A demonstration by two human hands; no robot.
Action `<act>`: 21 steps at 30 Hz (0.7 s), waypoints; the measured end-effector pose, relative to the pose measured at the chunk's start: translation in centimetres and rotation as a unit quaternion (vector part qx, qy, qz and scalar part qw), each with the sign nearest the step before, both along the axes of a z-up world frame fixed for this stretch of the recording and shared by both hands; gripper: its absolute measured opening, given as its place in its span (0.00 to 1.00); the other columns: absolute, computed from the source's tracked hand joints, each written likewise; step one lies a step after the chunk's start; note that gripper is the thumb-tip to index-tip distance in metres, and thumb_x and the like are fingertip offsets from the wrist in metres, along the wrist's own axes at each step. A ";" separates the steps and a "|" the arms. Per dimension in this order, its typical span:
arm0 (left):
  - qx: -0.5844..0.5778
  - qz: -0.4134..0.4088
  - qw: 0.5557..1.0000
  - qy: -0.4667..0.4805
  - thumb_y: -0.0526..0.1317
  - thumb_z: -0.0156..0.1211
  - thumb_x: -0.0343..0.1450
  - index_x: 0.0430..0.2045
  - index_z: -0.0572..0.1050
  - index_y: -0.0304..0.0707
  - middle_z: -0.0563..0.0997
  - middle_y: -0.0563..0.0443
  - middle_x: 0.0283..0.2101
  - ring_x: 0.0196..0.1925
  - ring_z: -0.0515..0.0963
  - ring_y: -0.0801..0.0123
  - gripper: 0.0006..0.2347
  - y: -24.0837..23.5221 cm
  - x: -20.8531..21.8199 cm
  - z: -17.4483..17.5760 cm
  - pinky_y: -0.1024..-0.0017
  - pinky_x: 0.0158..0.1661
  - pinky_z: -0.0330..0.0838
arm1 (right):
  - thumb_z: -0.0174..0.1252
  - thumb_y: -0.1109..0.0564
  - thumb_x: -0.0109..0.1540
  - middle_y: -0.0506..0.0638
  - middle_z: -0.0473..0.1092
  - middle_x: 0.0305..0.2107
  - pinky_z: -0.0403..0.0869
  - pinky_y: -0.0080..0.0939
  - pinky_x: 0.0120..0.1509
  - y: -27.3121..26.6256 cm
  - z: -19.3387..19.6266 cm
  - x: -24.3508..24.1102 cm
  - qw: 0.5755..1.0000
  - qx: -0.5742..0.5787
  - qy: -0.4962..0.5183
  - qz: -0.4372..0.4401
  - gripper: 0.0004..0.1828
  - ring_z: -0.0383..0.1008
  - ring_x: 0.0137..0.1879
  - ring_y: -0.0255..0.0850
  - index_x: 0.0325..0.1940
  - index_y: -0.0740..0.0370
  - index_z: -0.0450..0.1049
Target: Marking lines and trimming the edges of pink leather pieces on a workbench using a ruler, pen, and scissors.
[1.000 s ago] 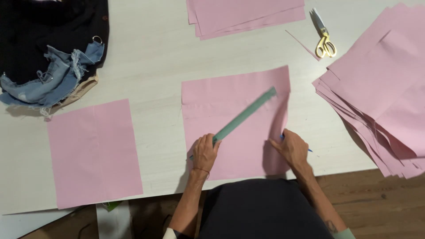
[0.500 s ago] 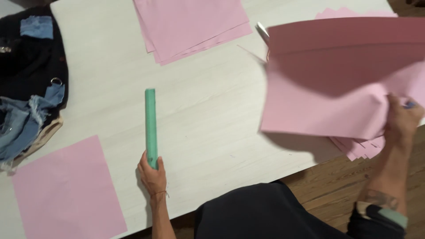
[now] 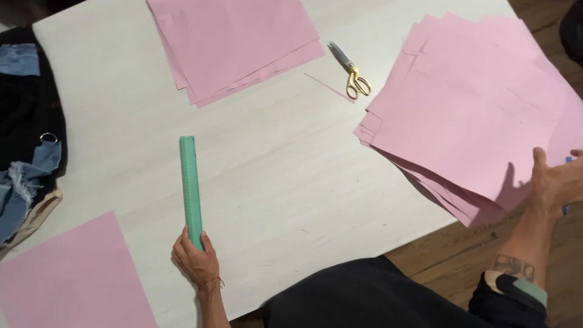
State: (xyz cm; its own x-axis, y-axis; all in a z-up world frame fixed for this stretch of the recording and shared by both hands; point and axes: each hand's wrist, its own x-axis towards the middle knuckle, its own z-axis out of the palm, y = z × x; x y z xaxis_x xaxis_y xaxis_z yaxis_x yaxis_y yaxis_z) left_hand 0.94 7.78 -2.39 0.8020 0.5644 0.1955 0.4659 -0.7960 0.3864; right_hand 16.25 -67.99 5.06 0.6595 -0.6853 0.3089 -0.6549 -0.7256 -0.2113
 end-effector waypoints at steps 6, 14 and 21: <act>0.052 0.014 0.998 0.014 0.43 0.60 0.77 0.63 0.71 0.38 0.71 0.44 0.56 0.60 0.68 0.52 0.19 -0.3 0.3 0.1 0.50 0.60 0.63 | 0.68 0.53 0.65 0.55 0.78 0.44 0.75 0.50 0.55 7.1 -2.1 10.1 0.963 -0.036 -0.074 0.256 0.13 0.77 0.49 0.50 0.47 0.62 0.76; 0.074 0.042 0.996 0.015 0.43 0.59 0.75 0.60 0.72 0.37 0.73 0.48 0.55 0.58 0.69 0.56 0.19 -1.3 1.4 1.5 0.54 0.59 0.64 | 0.71 0.56 0.59 0.52 0.79 0.46 0.66 0.53 0.51 36.9 -1.5 27.0 0.770 0.037 -0.010 0.637 0.21 0.74 0.48 0.45 0.55 0.59 0.78; 0.088 0.055 0.994 0.021 0.44 0.59 0.74 0.60 0.72 0.37 0.74 0.48 0.54 0.58 0.70 0.57 0.20 -1.0 1.5 1.2 0.56 0.59 0.65 | 0.72 0.55 0.47 0.52 0.77 0.51 0.66 0.46 0.45 51.1 -5.1 37.5 0.704 -0.108 0.054 0.700 0.40 0.72 0.41 0.43 0.64 0.59 0.73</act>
State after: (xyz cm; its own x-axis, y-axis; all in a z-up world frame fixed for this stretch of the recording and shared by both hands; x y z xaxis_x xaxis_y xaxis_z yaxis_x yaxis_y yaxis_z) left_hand 2.49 6.75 -1.20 0.7476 0.6088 0.2655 0.5663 -0.7932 0.2242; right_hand 53.72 -16.93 0.00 0.6692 0.7149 0.2029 0.7300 -0.6834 0.0001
